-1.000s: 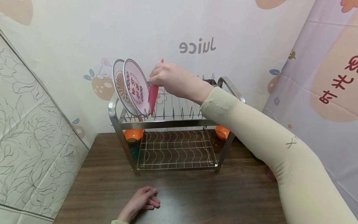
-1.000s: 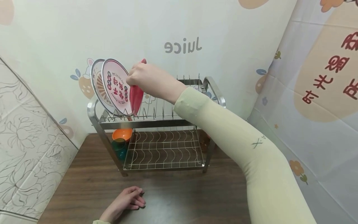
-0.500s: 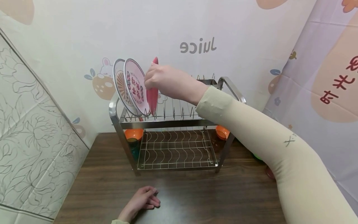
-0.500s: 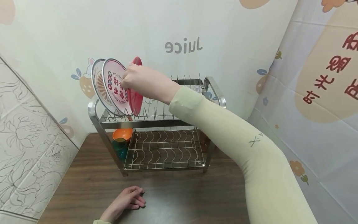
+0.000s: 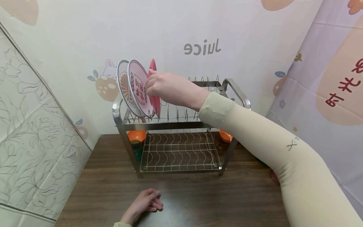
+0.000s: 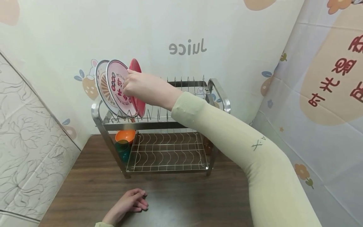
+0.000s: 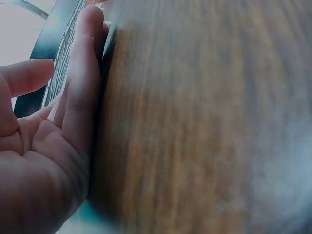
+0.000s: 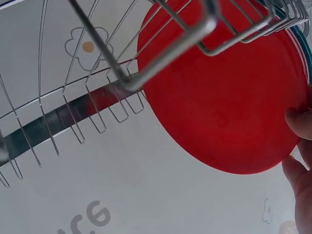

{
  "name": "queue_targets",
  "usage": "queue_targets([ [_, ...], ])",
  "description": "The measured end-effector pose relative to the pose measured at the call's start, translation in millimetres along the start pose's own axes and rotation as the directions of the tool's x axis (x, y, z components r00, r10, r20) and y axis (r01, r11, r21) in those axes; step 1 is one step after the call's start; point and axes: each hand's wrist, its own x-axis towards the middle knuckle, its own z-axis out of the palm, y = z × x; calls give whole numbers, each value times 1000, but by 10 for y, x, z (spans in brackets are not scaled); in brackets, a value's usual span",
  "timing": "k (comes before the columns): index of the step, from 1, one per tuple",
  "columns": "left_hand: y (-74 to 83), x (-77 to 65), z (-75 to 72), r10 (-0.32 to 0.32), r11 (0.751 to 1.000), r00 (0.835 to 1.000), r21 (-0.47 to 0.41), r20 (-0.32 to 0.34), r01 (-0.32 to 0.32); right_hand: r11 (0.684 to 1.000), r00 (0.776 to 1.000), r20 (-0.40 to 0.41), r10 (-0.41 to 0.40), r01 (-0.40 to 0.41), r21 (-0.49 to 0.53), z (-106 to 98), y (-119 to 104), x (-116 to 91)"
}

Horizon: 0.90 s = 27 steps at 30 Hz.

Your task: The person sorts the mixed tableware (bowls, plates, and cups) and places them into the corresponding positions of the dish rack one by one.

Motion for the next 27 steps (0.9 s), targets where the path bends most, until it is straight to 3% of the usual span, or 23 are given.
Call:
queue_targets([
  [8, -10, 6, -7, -7, 1000, 1000, 14, -10, 7, 999, 1000, -19, 3, -2, 44, 19, -25, -19],
  [16, -19, 18, -13, 10, 1000, 1000, 10, -5, -10, 997, 999, 1, 32, -32, -68, 2, -37, -12],
  [27, -8, 9, 3, 2, 1000, 1000, 5, -13, -2, 999, 1000, -16, 7, -7, -48, 87, -80, 21],
])
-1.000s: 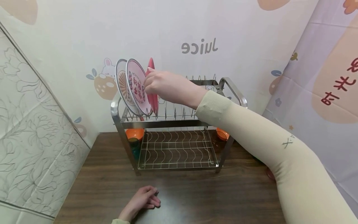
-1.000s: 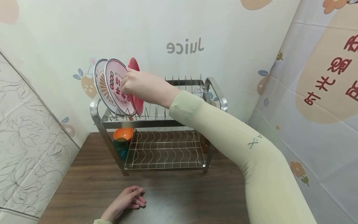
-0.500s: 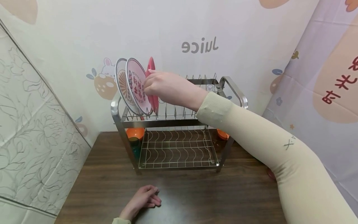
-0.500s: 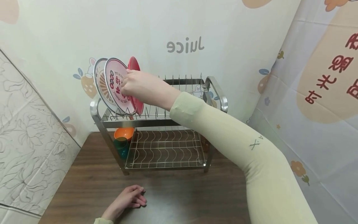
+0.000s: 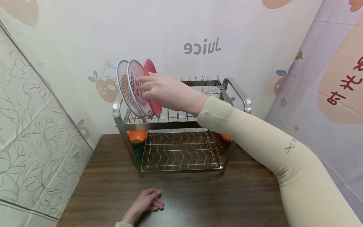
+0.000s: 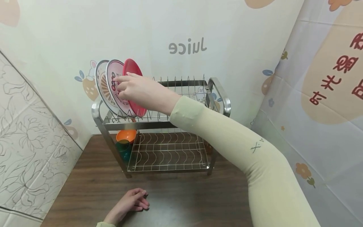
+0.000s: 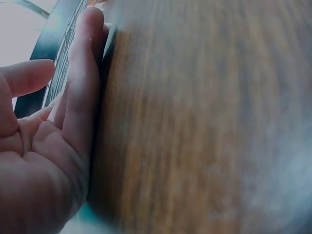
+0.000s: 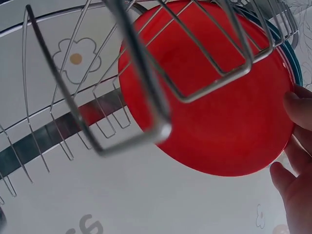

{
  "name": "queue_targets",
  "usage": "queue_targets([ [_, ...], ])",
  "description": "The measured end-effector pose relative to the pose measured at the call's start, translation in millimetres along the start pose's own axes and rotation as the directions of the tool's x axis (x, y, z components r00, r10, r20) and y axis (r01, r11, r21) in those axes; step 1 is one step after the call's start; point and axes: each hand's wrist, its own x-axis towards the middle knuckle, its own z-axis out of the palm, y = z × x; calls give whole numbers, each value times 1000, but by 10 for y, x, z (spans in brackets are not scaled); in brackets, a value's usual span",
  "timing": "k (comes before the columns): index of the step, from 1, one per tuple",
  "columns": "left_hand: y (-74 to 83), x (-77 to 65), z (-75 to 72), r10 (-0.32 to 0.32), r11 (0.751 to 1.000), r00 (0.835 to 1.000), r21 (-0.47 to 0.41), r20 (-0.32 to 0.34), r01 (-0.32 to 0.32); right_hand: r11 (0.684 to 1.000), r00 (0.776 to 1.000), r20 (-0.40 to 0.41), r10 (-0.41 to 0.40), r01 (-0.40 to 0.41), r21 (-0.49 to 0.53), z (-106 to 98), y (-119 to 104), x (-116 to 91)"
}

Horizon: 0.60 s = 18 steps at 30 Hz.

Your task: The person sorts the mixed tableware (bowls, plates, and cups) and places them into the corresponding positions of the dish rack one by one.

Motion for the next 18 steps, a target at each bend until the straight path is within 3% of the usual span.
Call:
queue_targets([
  [7, -12, -1, -5, 5, 1000, 1000, -1, -4, -5, 1000, 1000, -22, -12, 11, -20, 50, -21, 5],
  [18, -12, -11, -10, 15, 1000, 1000, -3, -4, -15, 999, 998, -61, 21, -18, 46, 24, -52, -86],
])
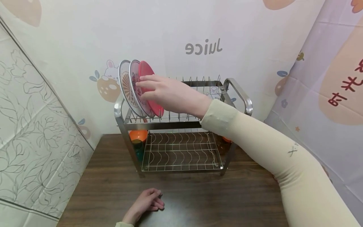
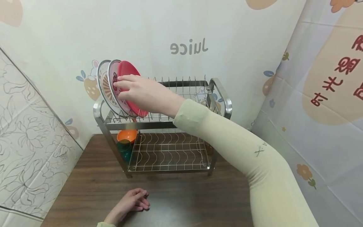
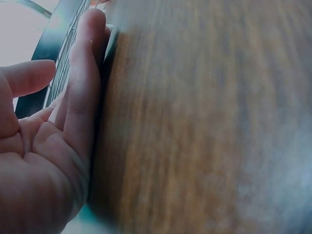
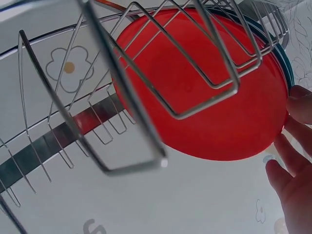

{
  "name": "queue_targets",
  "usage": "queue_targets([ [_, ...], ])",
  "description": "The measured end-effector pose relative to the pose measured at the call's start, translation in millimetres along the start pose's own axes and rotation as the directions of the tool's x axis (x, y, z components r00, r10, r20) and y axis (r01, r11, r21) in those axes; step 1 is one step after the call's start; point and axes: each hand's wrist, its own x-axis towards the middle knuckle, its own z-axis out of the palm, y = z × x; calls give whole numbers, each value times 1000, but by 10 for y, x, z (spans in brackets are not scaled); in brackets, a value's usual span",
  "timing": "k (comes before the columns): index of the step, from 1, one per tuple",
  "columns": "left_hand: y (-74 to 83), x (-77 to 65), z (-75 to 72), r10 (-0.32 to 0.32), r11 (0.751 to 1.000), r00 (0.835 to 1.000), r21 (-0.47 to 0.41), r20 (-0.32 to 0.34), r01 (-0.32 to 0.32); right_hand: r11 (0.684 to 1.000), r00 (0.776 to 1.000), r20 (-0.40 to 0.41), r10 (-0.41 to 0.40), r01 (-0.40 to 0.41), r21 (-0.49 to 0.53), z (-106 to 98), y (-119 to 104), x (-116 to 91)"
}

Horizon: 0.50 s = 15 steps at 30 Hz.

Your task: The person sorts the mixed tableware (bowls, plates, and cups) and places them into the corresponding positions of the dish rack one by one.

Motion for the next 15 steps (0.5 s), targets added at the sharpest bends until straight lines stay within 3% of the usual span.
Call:
queue_targets([
  [6, 19, 9, 8, -9, 1000, 1000, 1, -3, 9, 1000, 1000, -12, 14, -14, 25, -47, -39, -99],
  [15, -12, 5, 20, -6, 1000, 1000, -2, -3, 6, 997, 993, -113, 29, -20, 77, -126, -170, -376],
])
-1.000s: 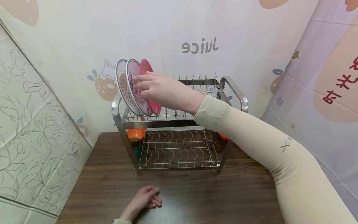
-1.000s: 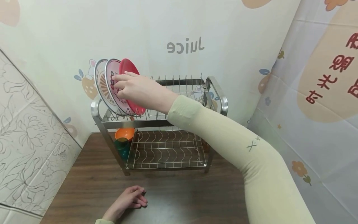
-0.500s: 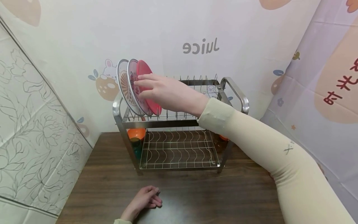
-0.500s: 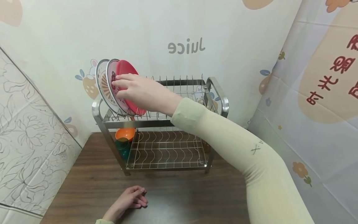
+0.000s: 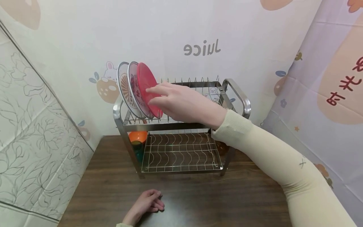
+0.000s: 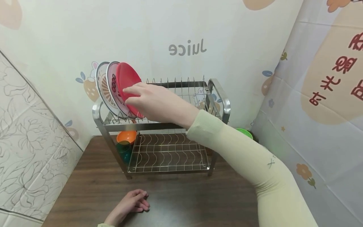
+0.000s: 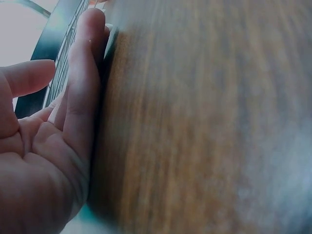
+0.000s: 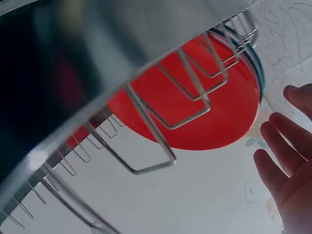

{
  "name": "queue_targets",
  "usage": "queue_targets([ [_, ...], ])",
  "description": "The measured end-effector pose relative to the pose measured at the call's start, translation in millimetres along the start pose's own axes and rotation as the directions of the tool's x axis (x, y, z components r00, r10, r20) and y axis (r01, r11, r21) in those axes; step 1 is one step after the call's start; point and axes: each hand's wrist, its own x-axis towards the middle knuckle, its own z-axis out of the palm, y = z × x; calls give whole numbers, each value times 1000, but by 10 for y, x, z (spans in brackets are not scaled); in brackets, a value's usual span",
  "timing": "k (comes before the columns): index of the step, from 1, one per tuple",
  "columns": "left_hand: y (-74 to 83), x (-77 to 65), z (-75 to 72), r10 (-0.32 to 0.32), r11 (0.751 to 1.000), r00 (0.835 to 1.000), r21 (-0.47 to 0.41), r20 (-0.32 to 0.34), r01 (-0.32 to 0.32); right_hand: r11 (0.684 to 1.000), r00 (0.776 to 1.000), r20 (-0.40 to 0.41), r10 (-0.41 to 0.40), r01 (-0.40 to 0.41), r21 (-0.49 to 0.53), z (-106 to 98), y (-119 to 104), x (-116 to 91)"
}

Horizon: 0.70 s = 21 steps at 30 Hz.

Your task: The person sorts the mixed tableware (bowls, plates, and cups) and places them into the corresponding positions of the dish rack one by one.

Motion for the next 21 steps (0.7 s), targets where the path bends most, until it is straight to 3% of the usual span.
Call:
queue_targets([
  [8, -6, -13, 4, 11, 1000, 1000, 4, -6, -11, 997, 988, -146, -54, 62, 51, -82, -233, -381],
  [11, -13, -10, 4, 10, 1000, 1000, 1, -4, -10, 996, 985, -159, -67, 76, 55, -68, -339, -563],
  [15, -22, -22, 1, 0, 1000, 1000, 1, -4, 0, 996, 989, -139, -59, 68, 65, 50, -466, -813],
  [21, -7, -11, -11, -7, 1000, 1000, 10, -9, 8, 984, 987, -159, 20, 9, 178, 325, -548, -1162],
])
